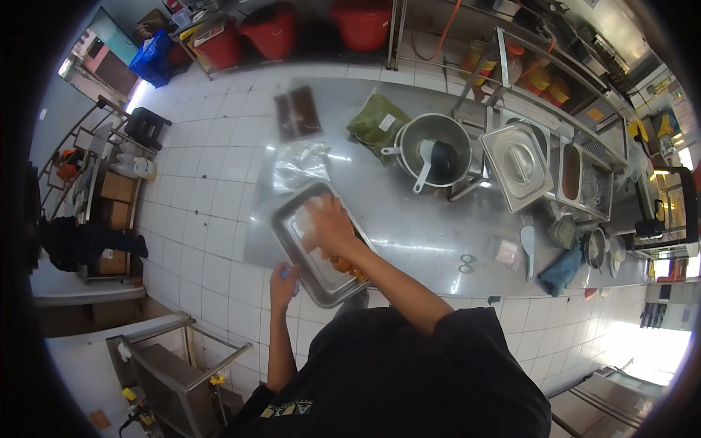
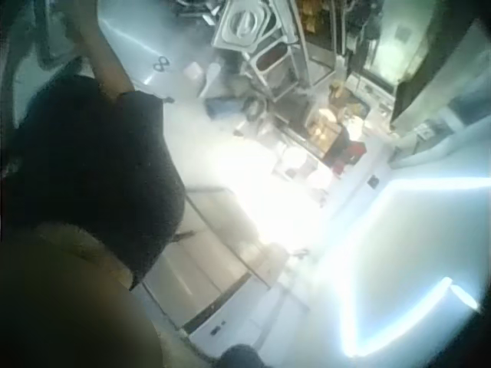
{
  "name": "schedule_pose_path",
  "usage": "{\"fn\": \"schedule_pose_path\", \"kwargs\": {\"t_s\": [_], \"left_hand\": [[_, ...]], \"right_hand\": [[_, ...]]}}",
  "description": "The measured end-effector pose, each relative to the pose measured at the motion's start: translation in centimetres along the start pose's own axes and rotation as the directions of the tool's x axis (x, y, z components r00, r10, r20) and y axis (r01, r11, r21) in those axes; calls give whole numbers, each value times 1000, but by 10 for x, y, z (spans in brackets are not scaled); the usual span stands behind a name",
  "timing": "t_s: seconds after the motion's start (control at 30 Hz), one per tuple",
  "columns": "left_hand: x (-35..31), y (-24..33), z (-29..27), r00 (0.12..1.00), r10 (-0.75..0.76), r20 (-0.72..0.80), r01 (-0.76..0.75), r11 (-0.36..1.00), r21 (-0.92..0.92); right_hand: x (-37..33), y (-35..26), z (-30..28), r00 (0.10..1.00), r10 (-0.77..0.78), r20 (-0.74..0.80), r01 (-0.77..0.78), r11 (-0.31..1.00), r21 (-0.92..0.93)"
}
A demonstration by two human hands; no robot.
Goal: The person prepares and serves food items in a kitchen, including handling a foil-wrapped item, retrieving a metal tray from a cabinet, packing an order into a plastic bag, and handing it to a customer at a service window.
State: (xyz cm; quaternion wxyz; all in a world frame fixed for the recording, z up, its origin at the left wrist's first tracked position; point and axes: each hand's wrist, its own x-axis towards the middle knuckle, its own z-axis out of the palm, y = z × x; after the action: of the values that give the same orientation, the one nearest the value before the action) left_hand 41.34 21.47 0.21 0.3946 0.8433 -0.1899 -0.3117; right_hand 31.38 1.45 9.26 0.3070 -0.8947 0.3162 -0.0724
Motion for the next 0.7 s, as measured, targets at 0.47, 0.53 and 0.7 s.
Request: {"fn": "schedule_pose_path", "kwargs": {"t_s": [0.47,0.53,0.7], "left_hand": [[15,-1,-18,943,36,331,-26,999,-35],[18,18,-17,919,141,369,-141,990,-27],[47,26,10,875,308,374,-345,938,34]], "right_hand": [[-42,55,36,858,362,-364,-400,916,-31],[-76,99,43,869,495,14,-494,864,92],[-135,96,36,769,625,-137,-609,781,139]]}}
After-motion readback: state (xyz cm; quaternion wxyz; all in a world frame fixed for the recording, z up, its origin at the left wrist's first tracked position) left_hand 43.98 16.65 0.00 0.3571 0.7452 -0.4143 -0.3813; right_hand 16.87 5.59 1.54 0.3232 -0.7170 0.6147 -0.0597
